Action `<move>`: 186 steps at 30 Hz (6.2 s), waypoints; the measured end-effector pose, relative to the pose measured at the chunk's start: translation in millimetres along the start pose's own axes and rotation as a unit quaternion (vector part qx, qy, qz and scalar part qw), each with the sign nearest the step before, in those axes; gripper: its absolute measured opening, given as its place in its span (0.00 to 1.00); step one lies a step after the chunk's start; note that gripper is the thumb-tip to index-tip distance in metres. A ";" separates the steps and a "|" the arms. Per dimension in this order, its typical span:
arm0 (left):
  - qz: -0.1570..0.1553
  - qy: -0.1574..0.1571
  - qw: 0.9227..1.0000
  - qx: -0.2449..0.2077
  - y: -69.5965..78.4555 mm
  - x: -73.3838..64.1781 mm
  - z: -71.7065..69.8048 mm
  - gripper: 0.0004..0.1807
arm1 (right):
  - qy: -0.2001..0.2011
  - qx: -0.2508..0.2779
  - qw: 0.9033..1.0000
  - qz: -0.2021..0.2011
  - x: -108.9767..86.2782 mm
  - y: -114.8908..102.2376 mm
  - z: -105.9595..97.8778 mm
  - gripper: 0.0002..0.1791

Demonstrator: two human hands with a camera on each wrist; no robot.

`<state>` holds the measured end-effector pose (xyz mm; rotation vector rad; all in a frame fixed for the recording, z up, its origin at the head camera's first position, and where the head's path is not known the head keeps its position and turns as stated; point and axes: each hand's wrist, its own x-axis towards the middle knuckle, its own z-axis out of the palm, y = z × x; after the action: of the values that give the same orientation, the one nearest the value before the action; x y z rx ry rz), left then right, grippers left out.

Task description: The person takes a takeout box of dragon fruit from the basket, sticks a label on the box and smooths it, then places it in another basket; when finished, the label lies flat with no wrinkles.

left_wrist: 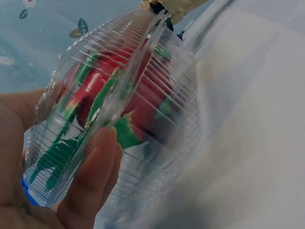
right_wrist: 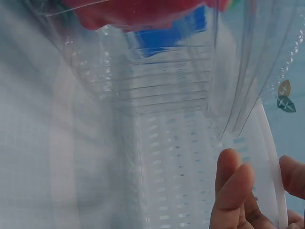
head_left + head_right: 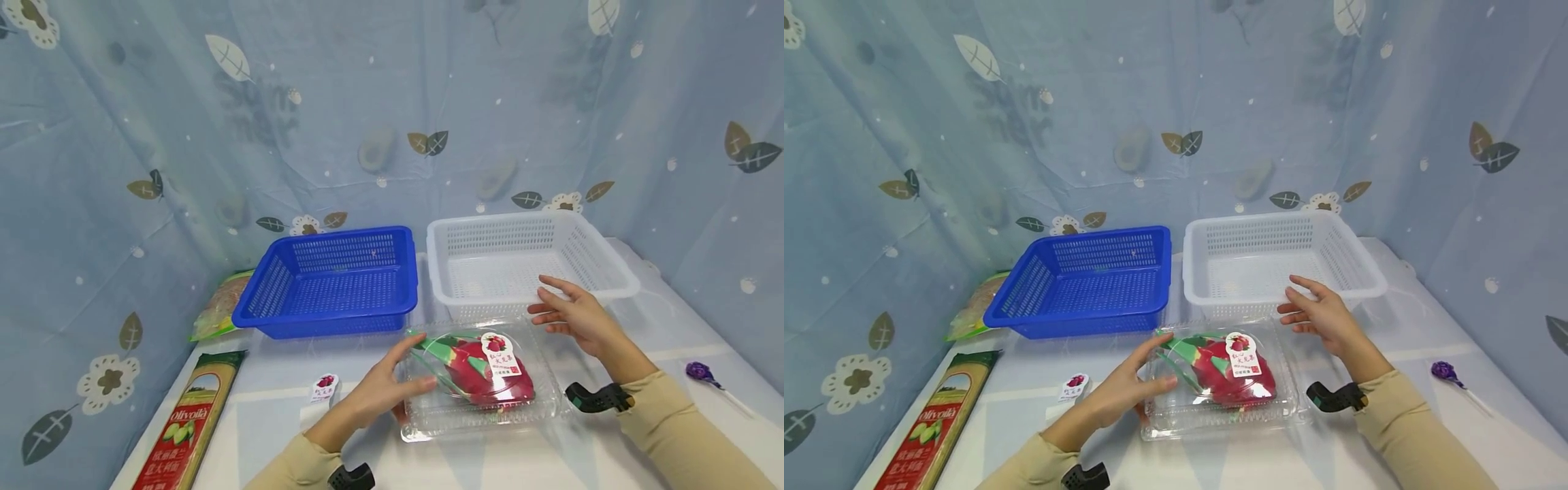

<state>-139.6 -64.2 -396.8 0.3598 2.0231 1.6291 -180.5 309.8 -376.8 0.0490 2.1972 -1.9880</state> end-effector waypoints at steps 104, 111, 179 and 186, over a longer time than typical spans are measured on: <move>0.051 0.032 0.995 -0.083 110.1 220.5 -22.0 0.35 | 0.010 0.011 0.999 0.037 3.7 -2.5 -1.8 0.41; 0.035 0.020 0.997 -0.060 109.9 226.1 -14.5 0.35 | 0.004 0.012 0.999 0.038 3.1 -2.6 -2.5 0.41; -0.056 0.091 0.990 0.091 100.9 242.5 28.9 0.30 | 0.008 0.017 0.999 0.037 6.6 1.0 -0.5 0.37; -0.103 0.092 0.980 0.144 108.2 244.7 31.5 0.29 | 0.010 0.018 0.999 0.036 5.9 -0.1 -0.9 0.37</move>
<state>-338.2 112.0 -352.0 0.0973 2.3564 1.2863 -186.4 310.0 -377.5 0.1514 2.1387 -1.9969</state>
